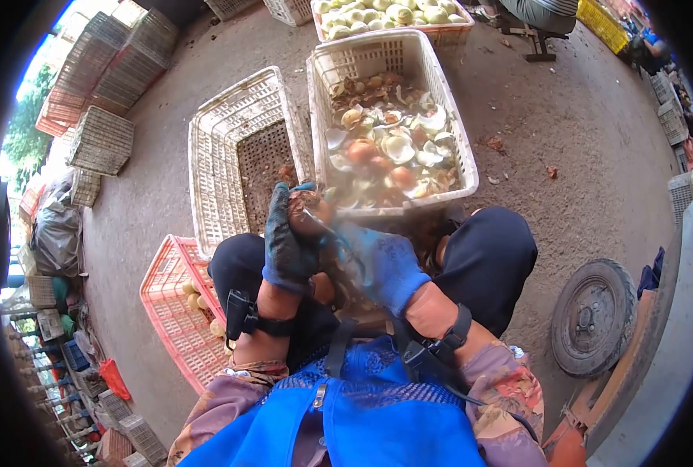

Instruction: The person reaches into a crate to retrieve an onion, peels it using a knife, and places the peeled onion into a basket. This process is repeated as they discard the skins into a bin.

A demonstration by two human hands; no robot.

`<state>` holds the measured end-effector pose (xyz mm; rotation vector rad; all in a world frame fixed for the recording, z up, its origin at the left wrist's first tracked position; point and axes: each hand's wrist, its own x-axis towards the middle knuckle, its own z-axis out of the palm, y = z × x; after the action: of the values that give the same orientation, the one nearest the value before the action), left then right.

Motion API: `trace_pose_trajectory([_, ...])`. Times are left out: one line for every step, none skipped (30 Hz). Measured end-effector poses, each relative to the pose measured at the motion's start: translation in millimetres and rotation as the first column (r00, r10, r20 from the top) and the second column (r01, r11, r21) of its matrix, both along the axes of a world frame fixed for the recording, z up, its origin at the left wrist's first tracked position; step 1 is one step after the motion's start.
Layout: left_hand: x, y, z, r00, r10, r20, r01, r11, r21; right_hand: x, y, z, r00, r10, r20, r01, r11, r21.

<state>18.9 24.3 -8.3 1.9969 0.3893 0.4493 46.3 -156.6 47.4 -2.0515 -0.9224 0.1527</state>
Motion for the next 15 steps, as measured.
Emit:
trace_pose_trajectory([2.3, -0.8, -8.4, 1.0, 0.002, 0.002, -0.002, 1.0, 0.0, -0.5, -1.9, 0.1, 1.0, 0.002, 0.002, -0.002, 1.0, 0.0])
trace_pose_trajectory([4.5, -2.1, -16.3, 0.997, 0.053, 0.062, -0.04, 0.981, -0.192, -0.4, -4.7, 0.2, 0.999, 0.036, 0.028, -0.034, 0.999, -0.041])
trace_pose_trajectory([4.6, -1.7, -23.5, 0.987, 0.113, 0.11, -0.064, 0.924, -0.378, -0.5, -6.1, 0.3, 0.996, 0.07, 0.053, -0.066, 0.994, -0.083])
trace_pose_trajectory([3.0, -0.7, -20.6, 0.987, 0.115, 0.11, -0.065, 0.923, -0.378, -1.2, -6.2, -0.3, 0.996, 0.072, 0.053, -0.067, 0.994, -0.083])
trace_pose_trajectory([0.6, 1.2, -17.4, 0.991, 0.111, 0.069, -0.064, 0.871, -0.486, -1.8, -6.4, -1.5, 0.992, 0.069, 0.105, -0.053, 0.988, -0.148])
trace_pose_trajectory([-0.7, 2.1, -13.4, 0.994, 0.102, 0.029, -0.065, 0.807, -0.587, -2.2, -6.7, -2.1, 0.985, 0.068, 0.157, -0.033, 0.977, -0.212])
trace_pose_trajectory([-0.8, 0.4, -1.2, 0.994, 0.101, 0.029, -0.064, 0.806, -0.588, -2.8, -7.1, -0.3, 0.985, 0.067, 0.157, -0.032, 0.977, -0.213])
trace_pose_trajectory([-0.8, -2.3, 16.3, 0.997, 0.073, 0.001, -0.04, 0.558, -0.829, -3.3, -7.2, 3.1, 0.978, 0.07, 0.195, -0.017, 0.966, -0.258])
trace_pose_trajectory([-0.8, -3.2, 25.0, 0.999, 0.039, -0.017, -0.026, 0.241, -0.97, -3.9, -6.8, 4.9, 0.97, 0.075, 0.233, -0.001, 0.953, -0.303])
trace_pose_trajectory([-1.5, 0.0, 14.2, 0.999, 0.039, -0.018, -0.027, 0.24, -0.97, -4.7, -6.2, 4.5, 0.97, 0.076, 0.232, -0.002, 0.953, -0.304])
trace_pose_trajectory([-2.6, 4.7, -5.0, 1.0, 0.018, 0.023, 0.012, 0.455, -0.891, -5.9, -5.6, 3.6, 0.955, 0.067, 0.29, 0.047, 0.929, -0.368])
trace_pose_trajectory([-4.6, 8.2, -24.2, 0.998, -0.013, 0.056, 0.051, 0.644, -0.763, -7.2, -5.0, 2.0, 0.936, 0.062, 0.347, 0.098, 0.899, -0.427])
trace_pose_trajectory([-2.2, 5.1, -30.7, 0.999, -0.013, 0.053, 0.049, 0.643, -0.765, -7.2, -3.5, 0.1, 0.937, 0.062, 0.343, 0.098, 0.898, -0.429])
trace_pose_trajectory([2.8, -0.2, -37.3, 0.996, 0.03, 0.085, 0.036, 0.736, -0.676, -5.6, -0.9, -2.0, 0.953, 0.06, 0.298, 0.093, 0.876, -0.473])
trace_pose_trajectory([5.3, -2.8, -42.8, 0.99, 0.068, 0.122, 0.016, 0.816, -0.577, -3.6, 0.9, -4.3, 0.966, 0.055, 0.252, 0.086, 0.852, -0.516])
